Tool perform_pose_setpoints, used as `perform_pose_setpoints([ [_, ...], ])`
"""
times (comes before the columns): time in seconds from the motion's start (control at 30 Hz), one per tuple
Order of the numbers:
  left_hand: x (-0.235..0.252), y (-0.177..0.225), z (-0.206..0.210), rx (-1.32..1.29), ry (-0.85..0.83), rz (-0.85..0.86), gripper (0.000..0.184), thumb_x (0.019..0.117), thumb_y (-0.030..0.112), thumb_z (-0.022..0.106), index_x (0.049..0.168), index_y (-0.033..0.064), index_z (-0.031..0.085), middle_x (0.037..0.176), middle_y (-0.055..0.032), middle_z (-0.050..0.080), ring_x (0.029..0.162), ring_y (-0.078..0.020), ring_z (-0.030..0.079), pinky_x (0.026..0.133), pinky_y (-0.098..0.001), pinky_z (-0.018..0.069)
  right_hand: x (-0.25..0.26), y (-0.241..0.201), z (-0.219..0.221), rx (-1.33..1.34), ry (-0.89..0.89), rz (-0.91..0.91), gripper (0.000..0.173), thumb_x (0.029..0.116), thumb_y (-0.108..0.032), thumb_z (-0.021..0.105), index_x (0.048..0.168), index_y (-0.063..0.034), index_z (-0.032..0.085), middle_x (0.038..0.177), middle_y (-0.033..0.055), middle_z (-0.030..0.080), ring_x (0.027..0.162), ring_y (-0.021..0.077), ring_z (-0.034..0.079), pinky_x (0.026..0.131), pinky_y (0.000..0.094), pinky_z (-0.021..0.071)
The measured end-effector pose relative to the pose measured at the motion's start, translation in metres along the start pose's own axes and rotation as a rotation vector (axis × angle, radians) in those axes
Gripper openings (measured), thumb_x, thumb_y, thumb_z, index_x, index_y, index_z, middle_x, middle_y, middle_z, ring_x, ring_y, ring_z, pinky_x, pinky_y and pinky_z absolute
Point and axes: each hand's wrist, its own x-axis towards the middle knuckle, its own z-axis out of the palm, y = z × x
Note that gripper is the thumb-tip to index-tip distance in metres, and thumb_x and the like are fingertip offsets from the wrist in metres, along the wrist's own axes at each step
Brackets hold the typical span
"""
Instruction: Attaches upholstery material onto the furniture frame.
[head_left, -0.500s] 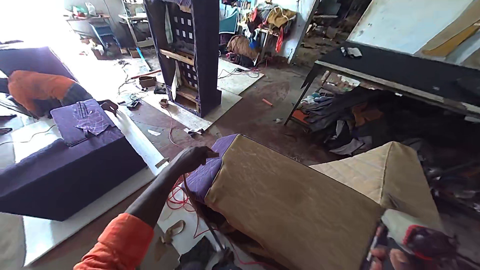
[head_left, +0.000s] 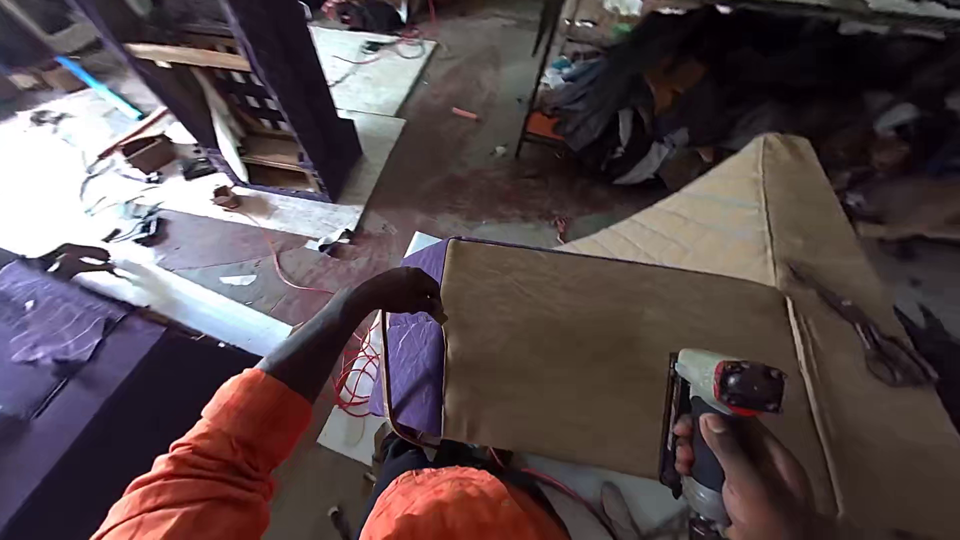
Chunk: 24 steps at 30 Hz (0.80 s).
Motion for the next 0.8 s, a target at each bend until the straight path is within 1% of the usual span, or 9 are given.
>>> perform_pose_setpoints([
  [0.07,0.022,-0.007,-0.007,-0.013,-0.146,0.062,0.024,0.1002,0.03,0.067,0.094,0.0081,0.075,0.075,-0.0042,0.069,0.065,-0.0155,0.064,0.067,-0.0406,0.0553,-0.02,-0.006,0.028,-0.013,0.101,0.057,0.029,0.1027,-0.028,0.051,0.119,-0.0037,0.057,0.082,0.004,0.069,0.057,0.0157,0.066,0.05,0.0304,0.0587],
  [0.17,0.044,-0.012,-0.012,-0.003,-0.271,0.163,0.017,0.0996,0.024,0.068,0.098,0.007,0.073,0.079,-0.0059,0.068,0.069,-0.0177,0.064,0.069,-0.0427,0.0551,-0.048,-0.019,0.068,-0.05,0.198,0.15,0.029,0.1034,-0.026,0.047,0.117,-0.0022,0.056,0.082,0.0045,0.068,0.058,0.0158,0.066,0.052,0.0315,0.0598],
  [0.33,0.057,-0.026,-0.016,0.031,-0.375,0.322,0.017,0.0994,0.022,0.068,0.097,0.0053,0.071,0.081,-0.007,0.066,0.075,-0.0197,0.064,0.073,-0.0452,0.0533,-0.089,-0.026,0.113,0.018,0.24,0.208,0.029,0.1013,-0.026,0.051,0.115,-0.0017,0.056,0.084,0.0039,0.069,0.059,0.0153,0.066,0.052,0.031,0.0599],
  [0.43,0.059,-0.031,-0.015,0.024,-0.371,0.351,0.021,0.098,0.026,0.07,0.095,0.0052,0.07,0.078,-0.0062,0.065,0.072,-0.0188,0.062,0.07,-0.0432,0.0524,-0.105,-0.024,0.132,0.097,0.253,0.242,0.036,0.0979,-0.035,0.06,0.113,-0.0022,0.057,0.083,0.0055,0.07,0.057,0.0161,0.067,0.051,0.0307,0.0598],
  [0.53,0.059,-0.03,-0.014,0.023,-0.376,0.342,0.022,0.0979,0.027,0.071,0.094,0.005,0.069,0.078,-0.0061,0.064,0.072,-0.0182,0.062,0.07,-0.0422,0.0525,-0.115,-0.02,0.145,0.227,0.223,0.279,0.053,0.0942,-0.046,0.066,0.119,-0.0012,0.053,0.087,0.007,0.07,0.061,0.0171,0.067,0.054,0.0317,0.0605],
  [0.6,0.059,-0.032,-0.011,0.009,-0.356,0.324,0.021,0.0968,0.026,0.072,0.093,0.0056,0.069,0.078,-0.006,0.064,0.073,-0.0184,0.062,0.071,-0.0431,0.0522,-0.12,-0.016,0.152,0.31,0.174,0.263,0.063,0.0923,-0.056,0.068,0.119,-0.0014,0.053,0.087,0.0083,0.071,0.069,0.0204,0.071,0.063,0.0353,0.0631],
  [0.67,0.059,-0.033,-0.009,-0.004,-0.333,0.298,0.021,0.0962,0.027,0.073,0.094,0.0068,0.07,0.079,-0.0053,0.065,0.074,-0.018,0.062,0.072,-0.0432,0.0524,-0.124,-0.01,0.156,0.319,0.065,0.201,0.061,0.0926,-0.062,0.064,0.114,-0.0044,0.061,0.088,0.0095,0.073,0.078,0.0242,0.073,0.074,0.0394,0.0635],
  [0.7,0.058,-0.033,-0.009,-0.008,-0.323,0.289,0.021,0.096,0.028,0.073,0.094,0.0071,0.07,0.08,-0.0053,0.066,0.075,-0.0179,0.063,0.073,-0.0431,0.0527,-0.124,-0.009,0.161,0.306,0.014,0.172,0.056,0.0938,-0.061,0.063,0.111,-0.0077,0.064,0.088,0.008,0.074,0.079,0.0232,0.074,0.075,0.039,0.0638],
  [0.8,0.052,-0.024,-0.008,0.053,-0.301,0.269,0.021,0.0954,0.029,0.074,0.095,0.008,0.071,0.083,-0.0057,0.068,0.079,-0.0201,0.065,0.075,-0.0463,0.0531,-0.126,-0.016,0.184,0.179,-0.093,0.103,0.051,0.094,-0.06,0.063,0.114,-0.013,0.065,0.084,-0.0008,0.071,0.069,0.011,0.068,0.061,0.0289,0.0606],
])
